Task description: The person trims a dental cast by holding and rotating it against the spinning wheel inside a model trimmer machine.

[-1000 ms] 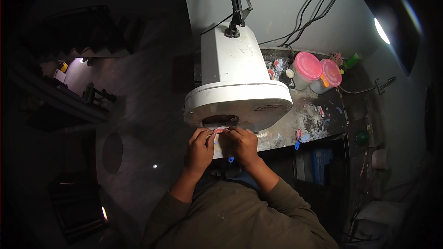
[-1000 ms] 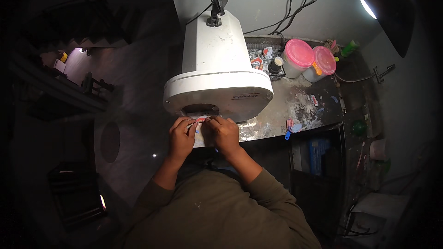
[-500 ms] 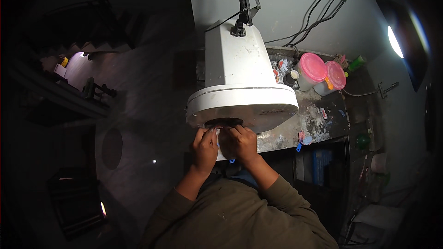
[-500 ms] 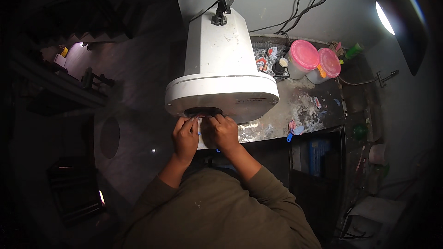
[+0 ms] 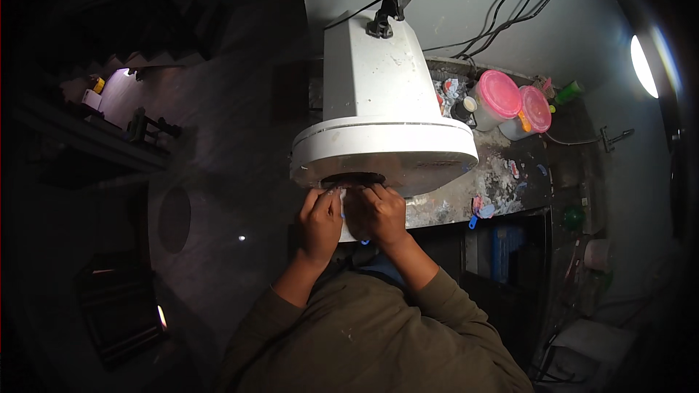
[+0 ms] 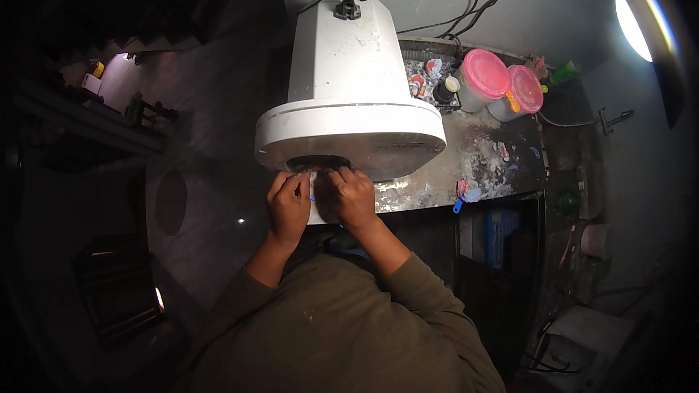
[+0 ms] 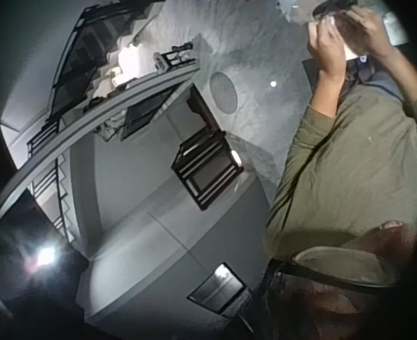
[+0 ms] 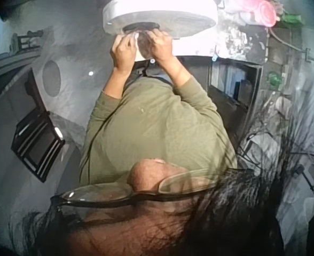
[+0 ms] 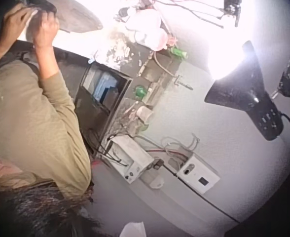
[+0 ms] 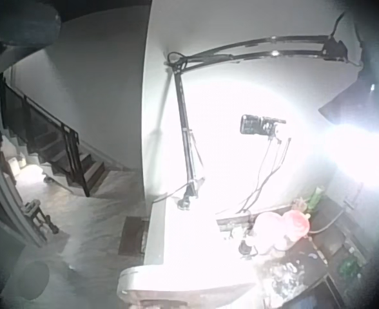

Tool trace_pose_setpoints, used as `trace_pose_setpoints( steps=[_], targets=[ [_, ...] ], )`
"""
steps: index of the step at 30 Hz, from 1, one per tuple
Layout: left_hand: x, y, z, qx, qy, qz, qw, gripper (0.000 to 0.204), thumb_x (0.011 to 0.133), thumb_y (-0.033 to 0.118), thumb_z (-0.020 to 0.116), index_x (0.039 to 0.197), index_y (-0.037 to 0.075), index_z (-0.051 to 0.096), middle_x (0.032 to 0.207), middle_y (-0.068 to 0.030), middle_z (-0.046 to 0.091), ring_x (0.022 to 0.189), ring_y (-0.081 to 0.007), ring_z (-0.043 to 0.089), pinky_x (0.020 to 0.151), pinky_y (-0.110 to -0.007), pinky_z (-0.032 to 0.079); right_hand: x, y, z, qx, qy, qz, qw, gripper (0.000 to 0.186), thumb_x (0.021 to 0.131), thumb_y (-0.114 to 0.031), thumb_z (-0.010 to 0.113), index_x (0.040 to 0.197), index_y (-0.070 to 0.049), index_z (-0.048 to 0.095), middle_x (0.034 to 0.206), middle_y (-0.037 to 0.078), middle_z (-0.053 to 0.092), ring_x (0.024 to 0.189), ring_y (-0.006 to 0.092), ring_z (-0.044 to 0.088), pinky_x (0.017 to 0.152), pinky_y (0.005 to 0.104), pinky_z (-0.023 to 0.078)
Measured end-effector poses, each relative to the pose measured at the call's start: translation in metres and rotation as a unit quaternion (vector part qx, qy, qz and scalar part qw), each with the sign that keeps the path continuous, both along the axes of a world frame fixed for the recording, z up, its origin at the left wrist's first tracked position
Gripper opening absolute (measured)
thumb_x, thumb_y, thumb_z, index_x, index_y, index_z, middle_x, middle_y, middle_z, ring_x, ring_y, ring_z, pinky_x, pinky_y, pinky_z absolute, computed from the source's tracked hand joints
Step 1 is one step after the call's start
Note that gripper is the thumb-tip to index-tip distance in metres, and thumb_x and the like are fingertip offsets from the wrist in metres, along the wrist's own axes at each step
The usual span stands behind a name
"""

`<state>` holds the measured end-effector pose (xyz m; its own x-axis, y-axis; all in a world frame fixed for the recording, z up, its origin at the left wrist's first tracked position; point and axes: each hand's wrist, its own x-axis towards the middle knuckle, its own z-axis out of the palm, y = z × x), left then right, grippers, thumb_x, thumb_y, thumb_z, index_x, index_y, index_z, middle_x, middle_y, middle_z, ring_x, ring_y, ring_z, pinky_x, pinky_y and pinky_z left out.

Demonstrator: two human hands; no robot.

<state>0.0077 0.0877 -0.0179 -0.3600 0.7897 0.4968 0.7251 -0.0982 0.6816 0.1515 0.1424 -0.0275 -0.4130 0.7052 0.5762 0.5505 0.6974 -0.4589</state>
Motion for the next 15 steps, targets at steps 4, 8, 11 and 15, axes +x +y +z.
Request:
trace_pose_setpoints(
  steps=[4, 8, 11, 15],
  targets=[
    [-0.001, -0.001, 0.001, -0.015, -0.031, 0.015, 0.999, 0.008, 0.092, 0.005, 0.077, 0.09, -0.002, 0.074, 0.085, -0.0136, 0.069, 0.073, -0.0325, 0.07, 0.062, -0.04, 0.055, 0.002, 0.0, -0.004, -0.016, -0.003, 0.0, 1.0, 0.032, 0.076, -0.014, 0.077, 0.106, -0.004, 0.073, 0.088, 0.011, 0.067, 0.072, 0.0309, 0.065, 0.067, 0.0416, 0.053],
    [-0.002, 0.0, -0.001, -0.012, -0.045, 0.021, 0.999, 0.009, 0.091, 0.007, 0.079, 0.09, -0.002, 0.074, 0.085, -0.0132, 0.068, 0.071, -0.0325, 0.069, 0.062, -0.041, 0.054, 0.001, -0.001, -0.007, -0.015, -0.009, -0.007, 1.0, 0.03, 0.076, -0.014, 0.076, 0.105, -0.005, 0.073, 0.089, 0.011, 0.067, 0.072, 0.0312, 0.065, 0.067, 0.0416, 0.052],
    [-0.002, 0.002, -0.003, 0.023, -0.021, 0.034, 0.999, 0.012, 0.084, 0.001, 0.084, 0.084, -0.002, 0.073, 0.076, -0.0123, 0.065, 0.059, -0.0239, 0.061, 0.054, -0.036, 0.047, 0.001, -0.002, -0.01, -0.023, -0.007, -0.013, 1.0, 0.029, 0.077, -0.012, 0.075, 0.105, -0.005, 0.073, 0.089, 0.011, 0.067, 0.071, 0.0315, 0.064, 0.067, 0.0418, 0.052],
    [-0.002, 0.002, -0.004, 0.022, -0.02, 0.036, 0.999, 0.012, 0.084, 0.002, 0.084, 0.084, -0.002, 0.073, 0.076, -0.0124, 0.065, 0.058, -0.0243, 0.06, 0.054, -0.036, 0.046, 0.0, -0.002, -0.009, -0.022, -0.006, -0.011, 1.0, 0.029, 0.076, -0.011, 0.073, 0.105, -0.006, 0.072, 0.09, 0.01, 0.068, 0.071, 0.0314, 0.064, 0.067, 0.042, 0.052]
  ],
)
